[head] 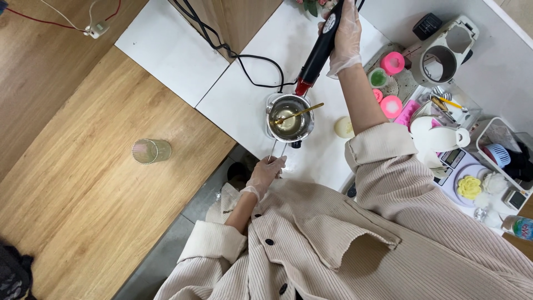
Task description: The person is melting wax and preparing a candle wick for candle making.
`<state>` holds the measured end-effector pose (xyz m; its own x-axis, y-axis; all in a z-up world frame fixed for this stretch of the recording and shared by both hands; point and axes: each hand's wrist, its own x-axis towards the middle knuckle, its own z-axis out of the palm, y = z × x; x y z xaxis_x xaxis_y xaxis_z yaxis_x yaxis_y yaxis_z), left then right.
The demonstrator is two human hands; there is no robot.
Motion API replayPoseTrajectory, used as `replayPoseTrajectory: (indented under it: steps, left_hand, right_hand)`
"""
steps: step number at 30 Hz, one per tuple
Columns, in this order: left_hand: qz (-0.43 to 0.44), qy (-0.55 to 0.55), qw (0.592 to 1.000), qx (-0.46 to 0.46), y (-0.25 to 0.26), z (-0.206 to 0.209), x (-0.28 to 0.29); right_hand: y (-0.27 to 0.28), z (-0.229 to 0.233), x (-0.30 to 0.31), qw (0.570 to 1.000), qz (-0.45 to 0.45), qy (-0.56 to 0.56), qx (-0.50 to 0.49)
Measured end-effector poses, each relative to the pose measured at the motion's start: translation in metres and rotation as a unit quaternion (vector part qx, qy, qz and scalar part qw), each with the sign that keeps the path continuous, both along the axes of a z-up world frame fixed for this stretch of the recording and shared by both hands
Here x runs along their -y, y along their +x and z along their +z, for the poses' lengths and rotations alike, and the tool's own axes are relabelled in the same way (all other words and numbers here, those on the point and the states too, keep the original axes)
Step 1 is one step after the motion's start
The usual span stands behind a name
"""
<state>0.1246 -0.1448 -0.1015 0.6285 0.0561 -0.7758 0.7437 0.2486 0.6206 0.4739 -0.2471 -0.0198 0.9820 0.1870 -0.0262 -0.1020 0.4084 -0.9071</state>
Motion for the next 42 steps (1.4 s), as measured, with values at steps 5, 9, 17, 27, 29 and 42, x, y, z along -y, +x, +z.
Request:
replayPoseTrajectory:
  steps: [5,9,17,27,29,42]
  left_hand:
    - [-0.002,-0.002,1.000,-0.015,0.002,0.009,-0.002]
    - [-0.001,-0.010,1.000,0.005,0.000,-0.010,0.001]
    - [-0.001,-0.017,1.000,0.016,-0.001,-0.017,0.002]
    - [0.018,-0.085,0.996,-0.009,-0.001,-0.029,0.004]
    - [0.013,-0.090,0.996,-0.017,0.000,-0.031,0.004]
    - [0.023,-0.026,0.999,-0.006,0.002,-0.008,-0.002]
  right_hand:
    - [0.001,0.001,0.000,1.000,0.008,0.003,0.009]
    - [0.001,0.001,0.001,1.000,0.004,0.006,-0.006]
    - [0.005,-0.001,0.016,1.000,-0.012,-0.005,-0.001]
    - [0.013,-0.015,0.039,0.999,-0.041,0.011,-0.005]
    - [0.012,-0.015,0.040,0.999,-0.049,0.005,-0.010]
    - [0.015,-0.055,0.074,0.991,-0.089,0.077,-0.057]
